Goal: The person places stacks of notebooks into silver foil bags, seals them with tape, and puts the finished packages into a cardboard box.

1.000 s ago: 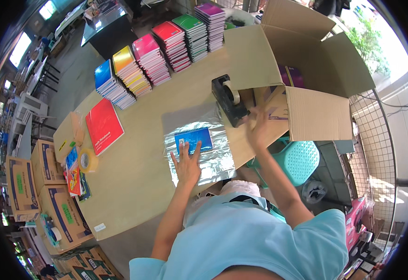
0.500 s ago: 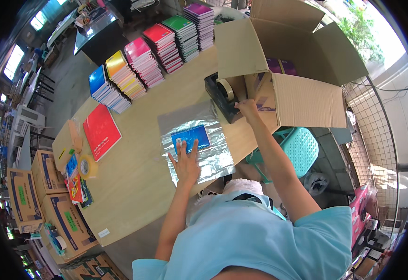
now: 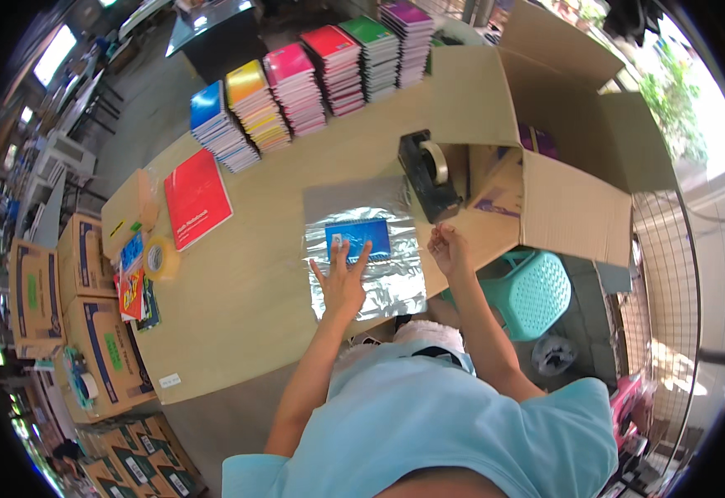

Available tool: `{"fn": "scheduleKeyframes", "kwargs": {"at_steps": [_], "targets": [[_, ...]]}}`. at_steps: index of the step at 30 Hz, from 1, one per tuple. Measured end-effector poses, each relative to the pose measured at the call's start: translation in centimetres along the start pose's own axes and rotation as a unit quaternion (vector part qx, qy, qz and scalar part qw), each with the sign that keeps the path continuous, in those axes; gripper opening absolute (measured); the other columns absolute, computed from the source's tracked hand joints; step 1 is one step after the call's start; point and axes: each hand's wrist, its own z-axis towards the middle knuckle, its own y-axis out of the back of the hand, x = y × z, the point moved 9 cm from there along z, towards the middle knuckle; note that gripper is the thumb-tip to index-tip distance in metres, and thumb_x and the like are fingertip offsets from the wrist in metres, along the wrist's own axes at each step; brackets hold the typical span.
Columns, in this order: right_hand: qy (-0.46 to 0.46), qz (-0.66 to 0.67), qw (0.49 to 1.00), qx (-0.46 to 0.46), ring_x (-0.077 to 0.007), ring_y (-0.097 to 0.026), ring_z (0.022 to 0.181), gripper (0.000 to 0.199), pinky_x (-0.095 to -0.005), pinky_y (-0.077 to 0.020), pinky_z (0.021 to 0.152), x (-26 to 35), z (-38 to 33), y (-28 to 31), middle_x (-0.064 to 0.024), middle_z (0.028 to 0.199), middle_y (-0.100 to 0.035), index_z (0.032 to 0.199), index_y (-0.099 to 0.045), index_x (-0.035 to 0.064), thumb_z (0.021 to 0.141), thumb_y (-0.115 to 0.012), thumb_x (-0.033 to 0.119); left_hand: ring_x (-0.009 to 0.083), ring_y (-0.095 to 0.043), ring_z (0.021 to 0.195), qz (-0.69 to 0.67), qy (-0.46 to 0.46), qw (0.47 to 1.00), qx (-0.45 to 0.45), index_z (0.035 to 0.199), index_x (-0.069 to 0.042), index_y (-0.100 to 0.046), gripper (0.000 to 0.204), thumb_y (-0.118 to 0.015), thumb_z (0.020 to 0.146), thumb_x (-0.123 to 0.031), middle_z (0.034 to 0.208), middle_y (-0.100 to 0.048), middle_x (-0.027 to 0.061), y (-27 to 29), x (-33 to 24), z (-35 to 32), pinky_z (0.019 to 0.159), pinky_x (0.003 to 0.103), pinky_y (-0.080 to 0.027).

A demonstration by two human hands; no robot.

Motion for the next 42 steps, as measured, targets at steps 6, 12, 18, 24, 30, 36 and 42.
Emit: {"fn": "scheduleKeyframes", "kwargs": {"at_steps": [6,12,18,24,30,36,42], "targets": [[0.151,-0.675,0.587,0.42,-0.0192,-0.058,0.056,0.024,-0.0326,-0.0469,0.053,-4.7,-2.8,-19.9,-0.0091,0.063,-0.063,0.076,-0.069,0.0001,0.075,-0.074,0.023,0.0328,-0.029,0.144,-0.05,-0.017,0.998,-0.031,0.142,-0.032,-0.049,0.075,-0.058,0.078,0.006,0.15,-0.036,0.0129,0.2,-0.2,-0.4,0.11,0.072,-0.01],[0.133,-0.876,0.26,0.383,-0.0314,-0.07,0.074,0.041,-0.0412,-0.0561,0.063,-11.6,0.6,-20.8,-0.0162,0.076,-0.07,0.082,-0.073,0.0032,0.061,-0.081,0.038,0.0328,-0.022,0.146,-0.023,0.0,1.0,-0.007,0.146,-0.038,-0.041,0.084,-0.072,0.074,-0.008,0.152,-0.03,0.0104,-1.1,0.4,-0.3,0.112,0.069,-0.006],[0.235,-0.874,0.18,0.385,-0.0374,-0.069,0.076,0.066,-0.0477,-0.0547,0.066,-9.0,0.7,-21.9,-0.0171,0.079,-0.07,0.086,-0.073,0.0049,0.057,-0.079,0.064,0.0344,-0.024,0.145,-0.021,-0.001,1.0,-0.021,0.148,-0.042,-0.035,0.094,-0.073,0.071,-0.005,0.154,-0.026,0.0089,-0.8,0.8,-0.8,0.112,0.07,-0.011],[0.203,-0.9,0.174,0.345,-0.0366,-0.068,0.081,0.064,-0.0474,-0.0541,0.071,-6.8,1.1,-20.6,-0.0151,0.078,-0.067,0.087,-0.072,0.0073,0.062,-0.075,0.067,0.0371,-0.027,0.143,-0.086,0.168,0.982,0.017,0.152,-0.018,-0.028,0.089,-0.067,0.073,-0.005,0.156,-0.026,0.0127,-1.0,6.6,-4.3,0.108,0.072,-0.017],[0.292,-0.856,0.253,0.345,-0.0359,-0.063,0.098,0.064,-0.0483,-0.0496,0.081,-7.4,1.6,-21.7,-0.0176,0.105,-0.065,0.11,-0.066,0.0079,0.06,-0.086,0.043,0.0341,-0.038,0.135,-0.385,0.217,0.89,-0.111,0.149,-0.006,-0.029,0.08,-0.068,0.08,-0.015,0.148,-0.034,0.0207,-0.5,8.3,-9.2,0.107,0.046,-0.035],[0.107,-0.805,0.381,0.441,-0.0376,-0.051,0.119,0.093,-0.0477,-0.0471,0.092,-9.5,0.9,-20.1,-0.0166,0.127,-0.052,0.132,-0.048,0.0074,0.052,-0.091,0.027,0.0265,-0.042,0.131,-0.775,0.179,0.596,-0.109,0.144,-0.002,-0.028,0.077,-0.067,0.078,0.004,0.139,-0.041,0.0121,-8.4,3.0,-2.3,0.112,0.039,-0.034],[0.249,-0.577,0.677,0.383,-0.0287,-0.048,0.122,0.091,-0.0428,-0.0477,0.095,-3.4,-6.6,-15.7,-0.0124,0.128,-0.045,0.136,-0.039,0.0086,0.059,-0.086,-0.002,0.0326,-0.019,0.144,-0.582,0.082,0.786,-0.193,0.151,0.002,0.001,0.111,-0.074,0.069,0.001,0.153,-0.014,0.0223,0.3,-2.3,-3.1,0.118,0.043,-0.015]]}}
